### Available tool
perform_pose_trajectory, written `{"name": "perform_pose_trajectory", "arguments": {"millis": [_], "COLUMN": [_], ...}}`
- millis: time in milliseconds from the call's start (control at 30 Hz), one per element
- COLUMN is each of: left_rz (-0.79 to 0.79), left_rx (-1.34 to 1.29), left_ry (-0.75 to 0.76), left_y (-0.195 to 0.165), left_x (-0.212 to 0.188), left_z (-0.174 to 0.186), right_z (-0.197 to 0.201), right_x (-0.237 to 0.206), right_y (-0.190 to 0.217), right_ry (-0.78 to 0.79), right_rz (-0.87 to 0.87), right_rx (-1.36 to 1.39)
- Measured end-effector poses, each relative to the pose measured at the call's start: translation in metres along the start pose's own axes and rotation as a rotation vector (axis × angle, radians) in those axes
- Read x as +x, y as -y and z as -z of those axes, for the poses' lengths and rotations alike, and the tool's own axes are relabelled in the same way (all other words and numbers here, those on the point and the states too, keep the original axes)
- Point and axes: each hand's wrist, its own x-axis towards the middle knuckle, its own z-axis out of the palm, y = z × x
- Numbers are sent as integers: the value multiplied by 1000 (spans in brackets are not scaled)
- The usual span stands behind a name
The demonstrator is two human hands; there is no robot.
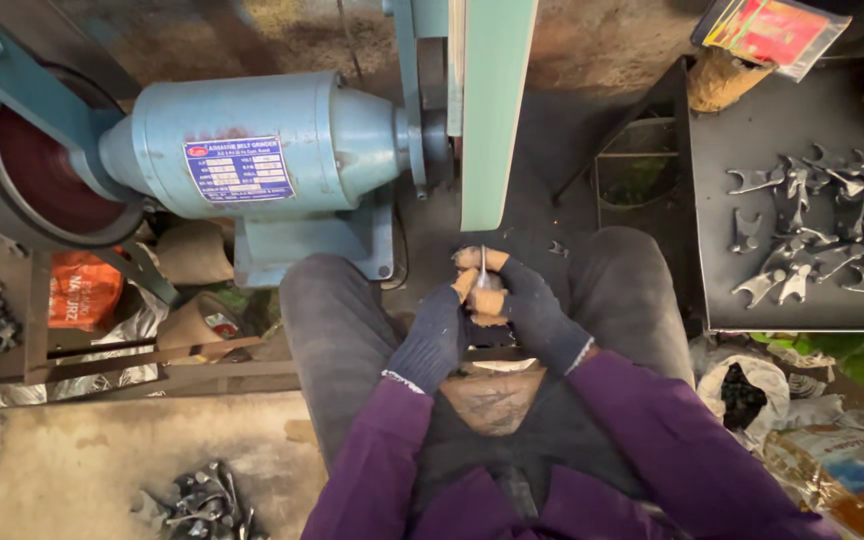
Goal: The person sits on the floor at a belt grinder and sharpens small metal tool parts one at a time, holding each against the moving belt to grind it while sparks fly, then places the finished part into a metal tray beside them and picks up the next part.
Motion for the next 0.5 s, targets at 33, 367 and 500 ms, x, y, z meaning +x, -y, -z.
{"name": "perform_pose_trajectory", "arguments": {"millis": [33, 367, 500], "left_rz": [-9, -100, -40], "left_rx": [9, -40, -25], "left_ry": [-45, 110, 91], "left_y": [0, -1, -5], "left_x": [2, 25, 42], "left_z": [-1, 8, 9], "right_z": [1, 30, 23], "right_x": [6, 39, 48], "right_y": [-1, -25, -12], "right_ry": [5, -185, -257], "right_rz": [2, -179, -199], "right_rx": [81, 170, 48]}}
